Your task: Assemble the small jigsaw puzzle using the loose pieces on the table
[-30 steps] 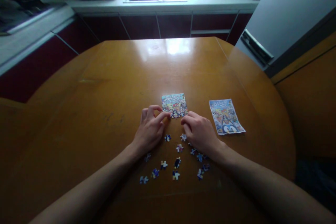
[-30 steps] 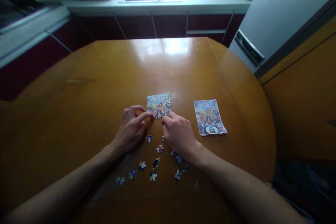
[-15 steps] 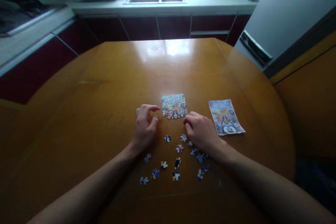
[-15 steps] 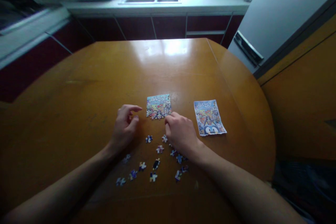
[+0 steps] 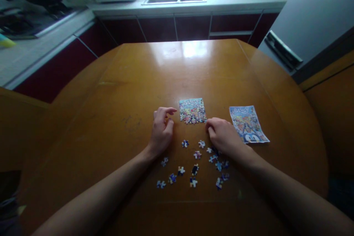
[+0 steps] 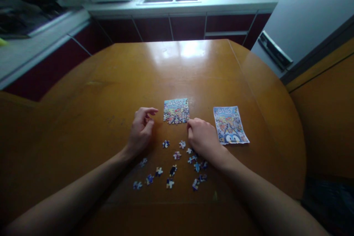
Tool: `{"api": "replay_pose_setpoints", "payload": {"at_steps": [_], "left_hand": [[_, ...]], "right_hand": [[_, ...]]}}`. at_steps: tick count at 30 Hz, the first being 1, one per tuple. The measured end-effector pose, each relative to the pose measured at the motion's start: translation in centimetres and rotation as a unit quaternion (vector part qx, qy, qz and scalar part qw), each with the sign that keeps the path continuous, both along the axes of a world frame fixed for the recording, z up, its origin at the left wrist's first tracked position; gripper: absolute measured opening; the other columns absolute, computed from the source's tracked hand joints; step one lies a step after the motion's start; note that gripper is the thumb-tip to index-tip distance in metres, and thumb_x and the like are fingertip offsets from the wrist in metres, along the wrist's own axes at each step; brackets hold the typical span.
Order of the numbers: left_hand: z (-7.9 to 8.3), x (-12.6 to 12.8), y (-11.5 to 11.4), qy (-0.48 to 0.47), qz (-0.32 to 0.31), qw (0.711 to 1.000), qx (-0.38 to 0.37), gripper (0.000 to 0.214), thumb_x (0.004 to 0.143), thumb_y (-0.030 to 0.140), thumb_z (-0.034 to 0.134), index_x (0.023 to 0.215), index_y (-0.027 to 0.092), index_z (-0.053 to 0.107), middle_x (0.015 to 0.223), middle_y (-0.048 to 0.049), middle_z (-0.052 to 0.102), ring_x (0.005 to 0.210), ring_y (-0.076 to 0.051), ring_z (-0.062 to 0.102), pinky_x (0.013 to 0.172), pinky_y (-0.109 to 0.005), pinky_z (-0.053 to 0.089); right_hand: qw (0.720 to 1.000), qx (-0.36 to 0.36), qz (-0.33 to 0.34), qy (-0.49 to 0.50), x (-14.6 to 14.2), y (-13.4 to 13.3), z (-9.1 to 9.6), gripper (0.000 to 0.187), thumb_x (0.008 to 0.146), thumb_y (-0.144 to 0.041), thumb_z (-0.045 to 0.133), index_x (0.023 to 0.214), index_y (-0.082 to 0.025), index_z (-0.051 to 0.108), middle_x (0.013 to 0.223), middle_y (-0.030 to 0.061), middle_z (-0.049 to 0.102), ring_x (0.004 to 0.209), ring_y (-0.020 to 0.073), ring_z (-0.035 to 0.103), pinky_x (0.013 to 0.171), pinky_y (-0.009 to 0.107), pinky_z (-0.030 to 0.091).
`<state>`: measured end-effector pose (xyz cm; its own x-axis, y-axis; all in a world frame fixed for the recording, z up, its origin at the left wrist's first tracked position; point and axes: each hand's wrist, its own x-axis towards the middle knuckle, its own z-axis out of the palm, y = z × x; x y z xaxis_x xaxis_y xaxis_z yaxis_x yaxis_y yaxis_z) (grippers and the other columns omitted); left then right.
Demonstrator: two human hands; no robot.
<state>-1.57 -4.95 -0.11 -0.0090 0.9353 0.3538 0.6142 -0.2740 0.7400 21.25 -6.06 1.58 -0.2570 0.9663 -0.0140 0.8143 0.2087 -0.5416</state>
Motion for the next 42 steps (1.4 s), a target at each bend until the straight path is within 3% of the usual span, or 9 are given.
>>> {"api": "replay_pose_setpoints", "payload": {"at_steps": [5,11,17,26,42], "left_hand": [[-0.1,-0.1,0.0,-0.005,0.007,1.000,0.006,0.030,0.084,0.005,0.045,0.104,0.021,0.061,0.096,-0.0051,0.058,0.092,-0.021,0.053,0.078,-0.036,0.045],[-0.1,-0.1,0.1,-0.019,0.007,1.000,0.000,0.030,0.084,0.004,0.045,0.104,0.021,0.061,0.097,-0.0048,0.058,0.091,-0.021,0.053,0.078,-0.035,0.044],[0.0,0.0,0.1,-0.037,0.003,0.999,0.005,0.027,0.084,0.006,0.047,0.100,0.021,0.062,0.093,-0.0045,0.059,0.086,-0.019,0.053,0.073,-0.034,0.044],[0.1,-0.1,0.0,-0.039,-0.003,0.999,-0.001,0.024,0.083,0.006,0.050,0.098,0.021,0.062,0.090,-0.0041,0.058,0.083,-0.018,0.053,0.067,-0.032,0.043],[0.1,0.0,0.1,-0.075,-0.020,0.997,0.005,0.016,0.085,0.010,0.051,0.089,0.019,0.063,0.084,-0.0028,0.059,0.078,-0.016,0.054,0.067,-0.030,0.042]], "right_hand": [[0.995,-0.039,-0.012,0.089,0.8,0.6,0.4,0.025,0.081,-0.010,0.047,0.071,-0.020,0.067,0.074,0.0060,0.071,0.070,0.0189,0.061,0.065,0.032,0.040],[0.992,-0.013,-0.053,0.118,1.9,1.4,1.1,0.025,0.080,-0.011,0.048,0.074,-0.020,0.070,0.073,0.0052,0.072,0.068,0.0187,0.062,0.063,0.031,0.041],[0.994,0.017,-0.061,0.092,2.3,1.6,1.0,0.024,0.081,-0.012,0.049,0.075,-0.020,0.071,0.077,0.0070,0.073,0.071,0.0199,0.063,0.065,0.032,0.041],[0.999,-0.026,-0.039,-0.007,1.8,1.3,0.3,0.025,0.082,-0.012,0.049,0.068,-0.020,0.068,0.075,0.0083,0.072,0.065,0.0187,0.058,0.058,0.031,0.033],[0.997,-0.023,-0.049,-0.048,1.3,1.1,0.3,0.025,0.088,-0.018,0.047,0.074,-0.020,0.068,0.076,0.0078,0.070,0.064,0.0174,0.055,0.056,0.031,0.028]]}}
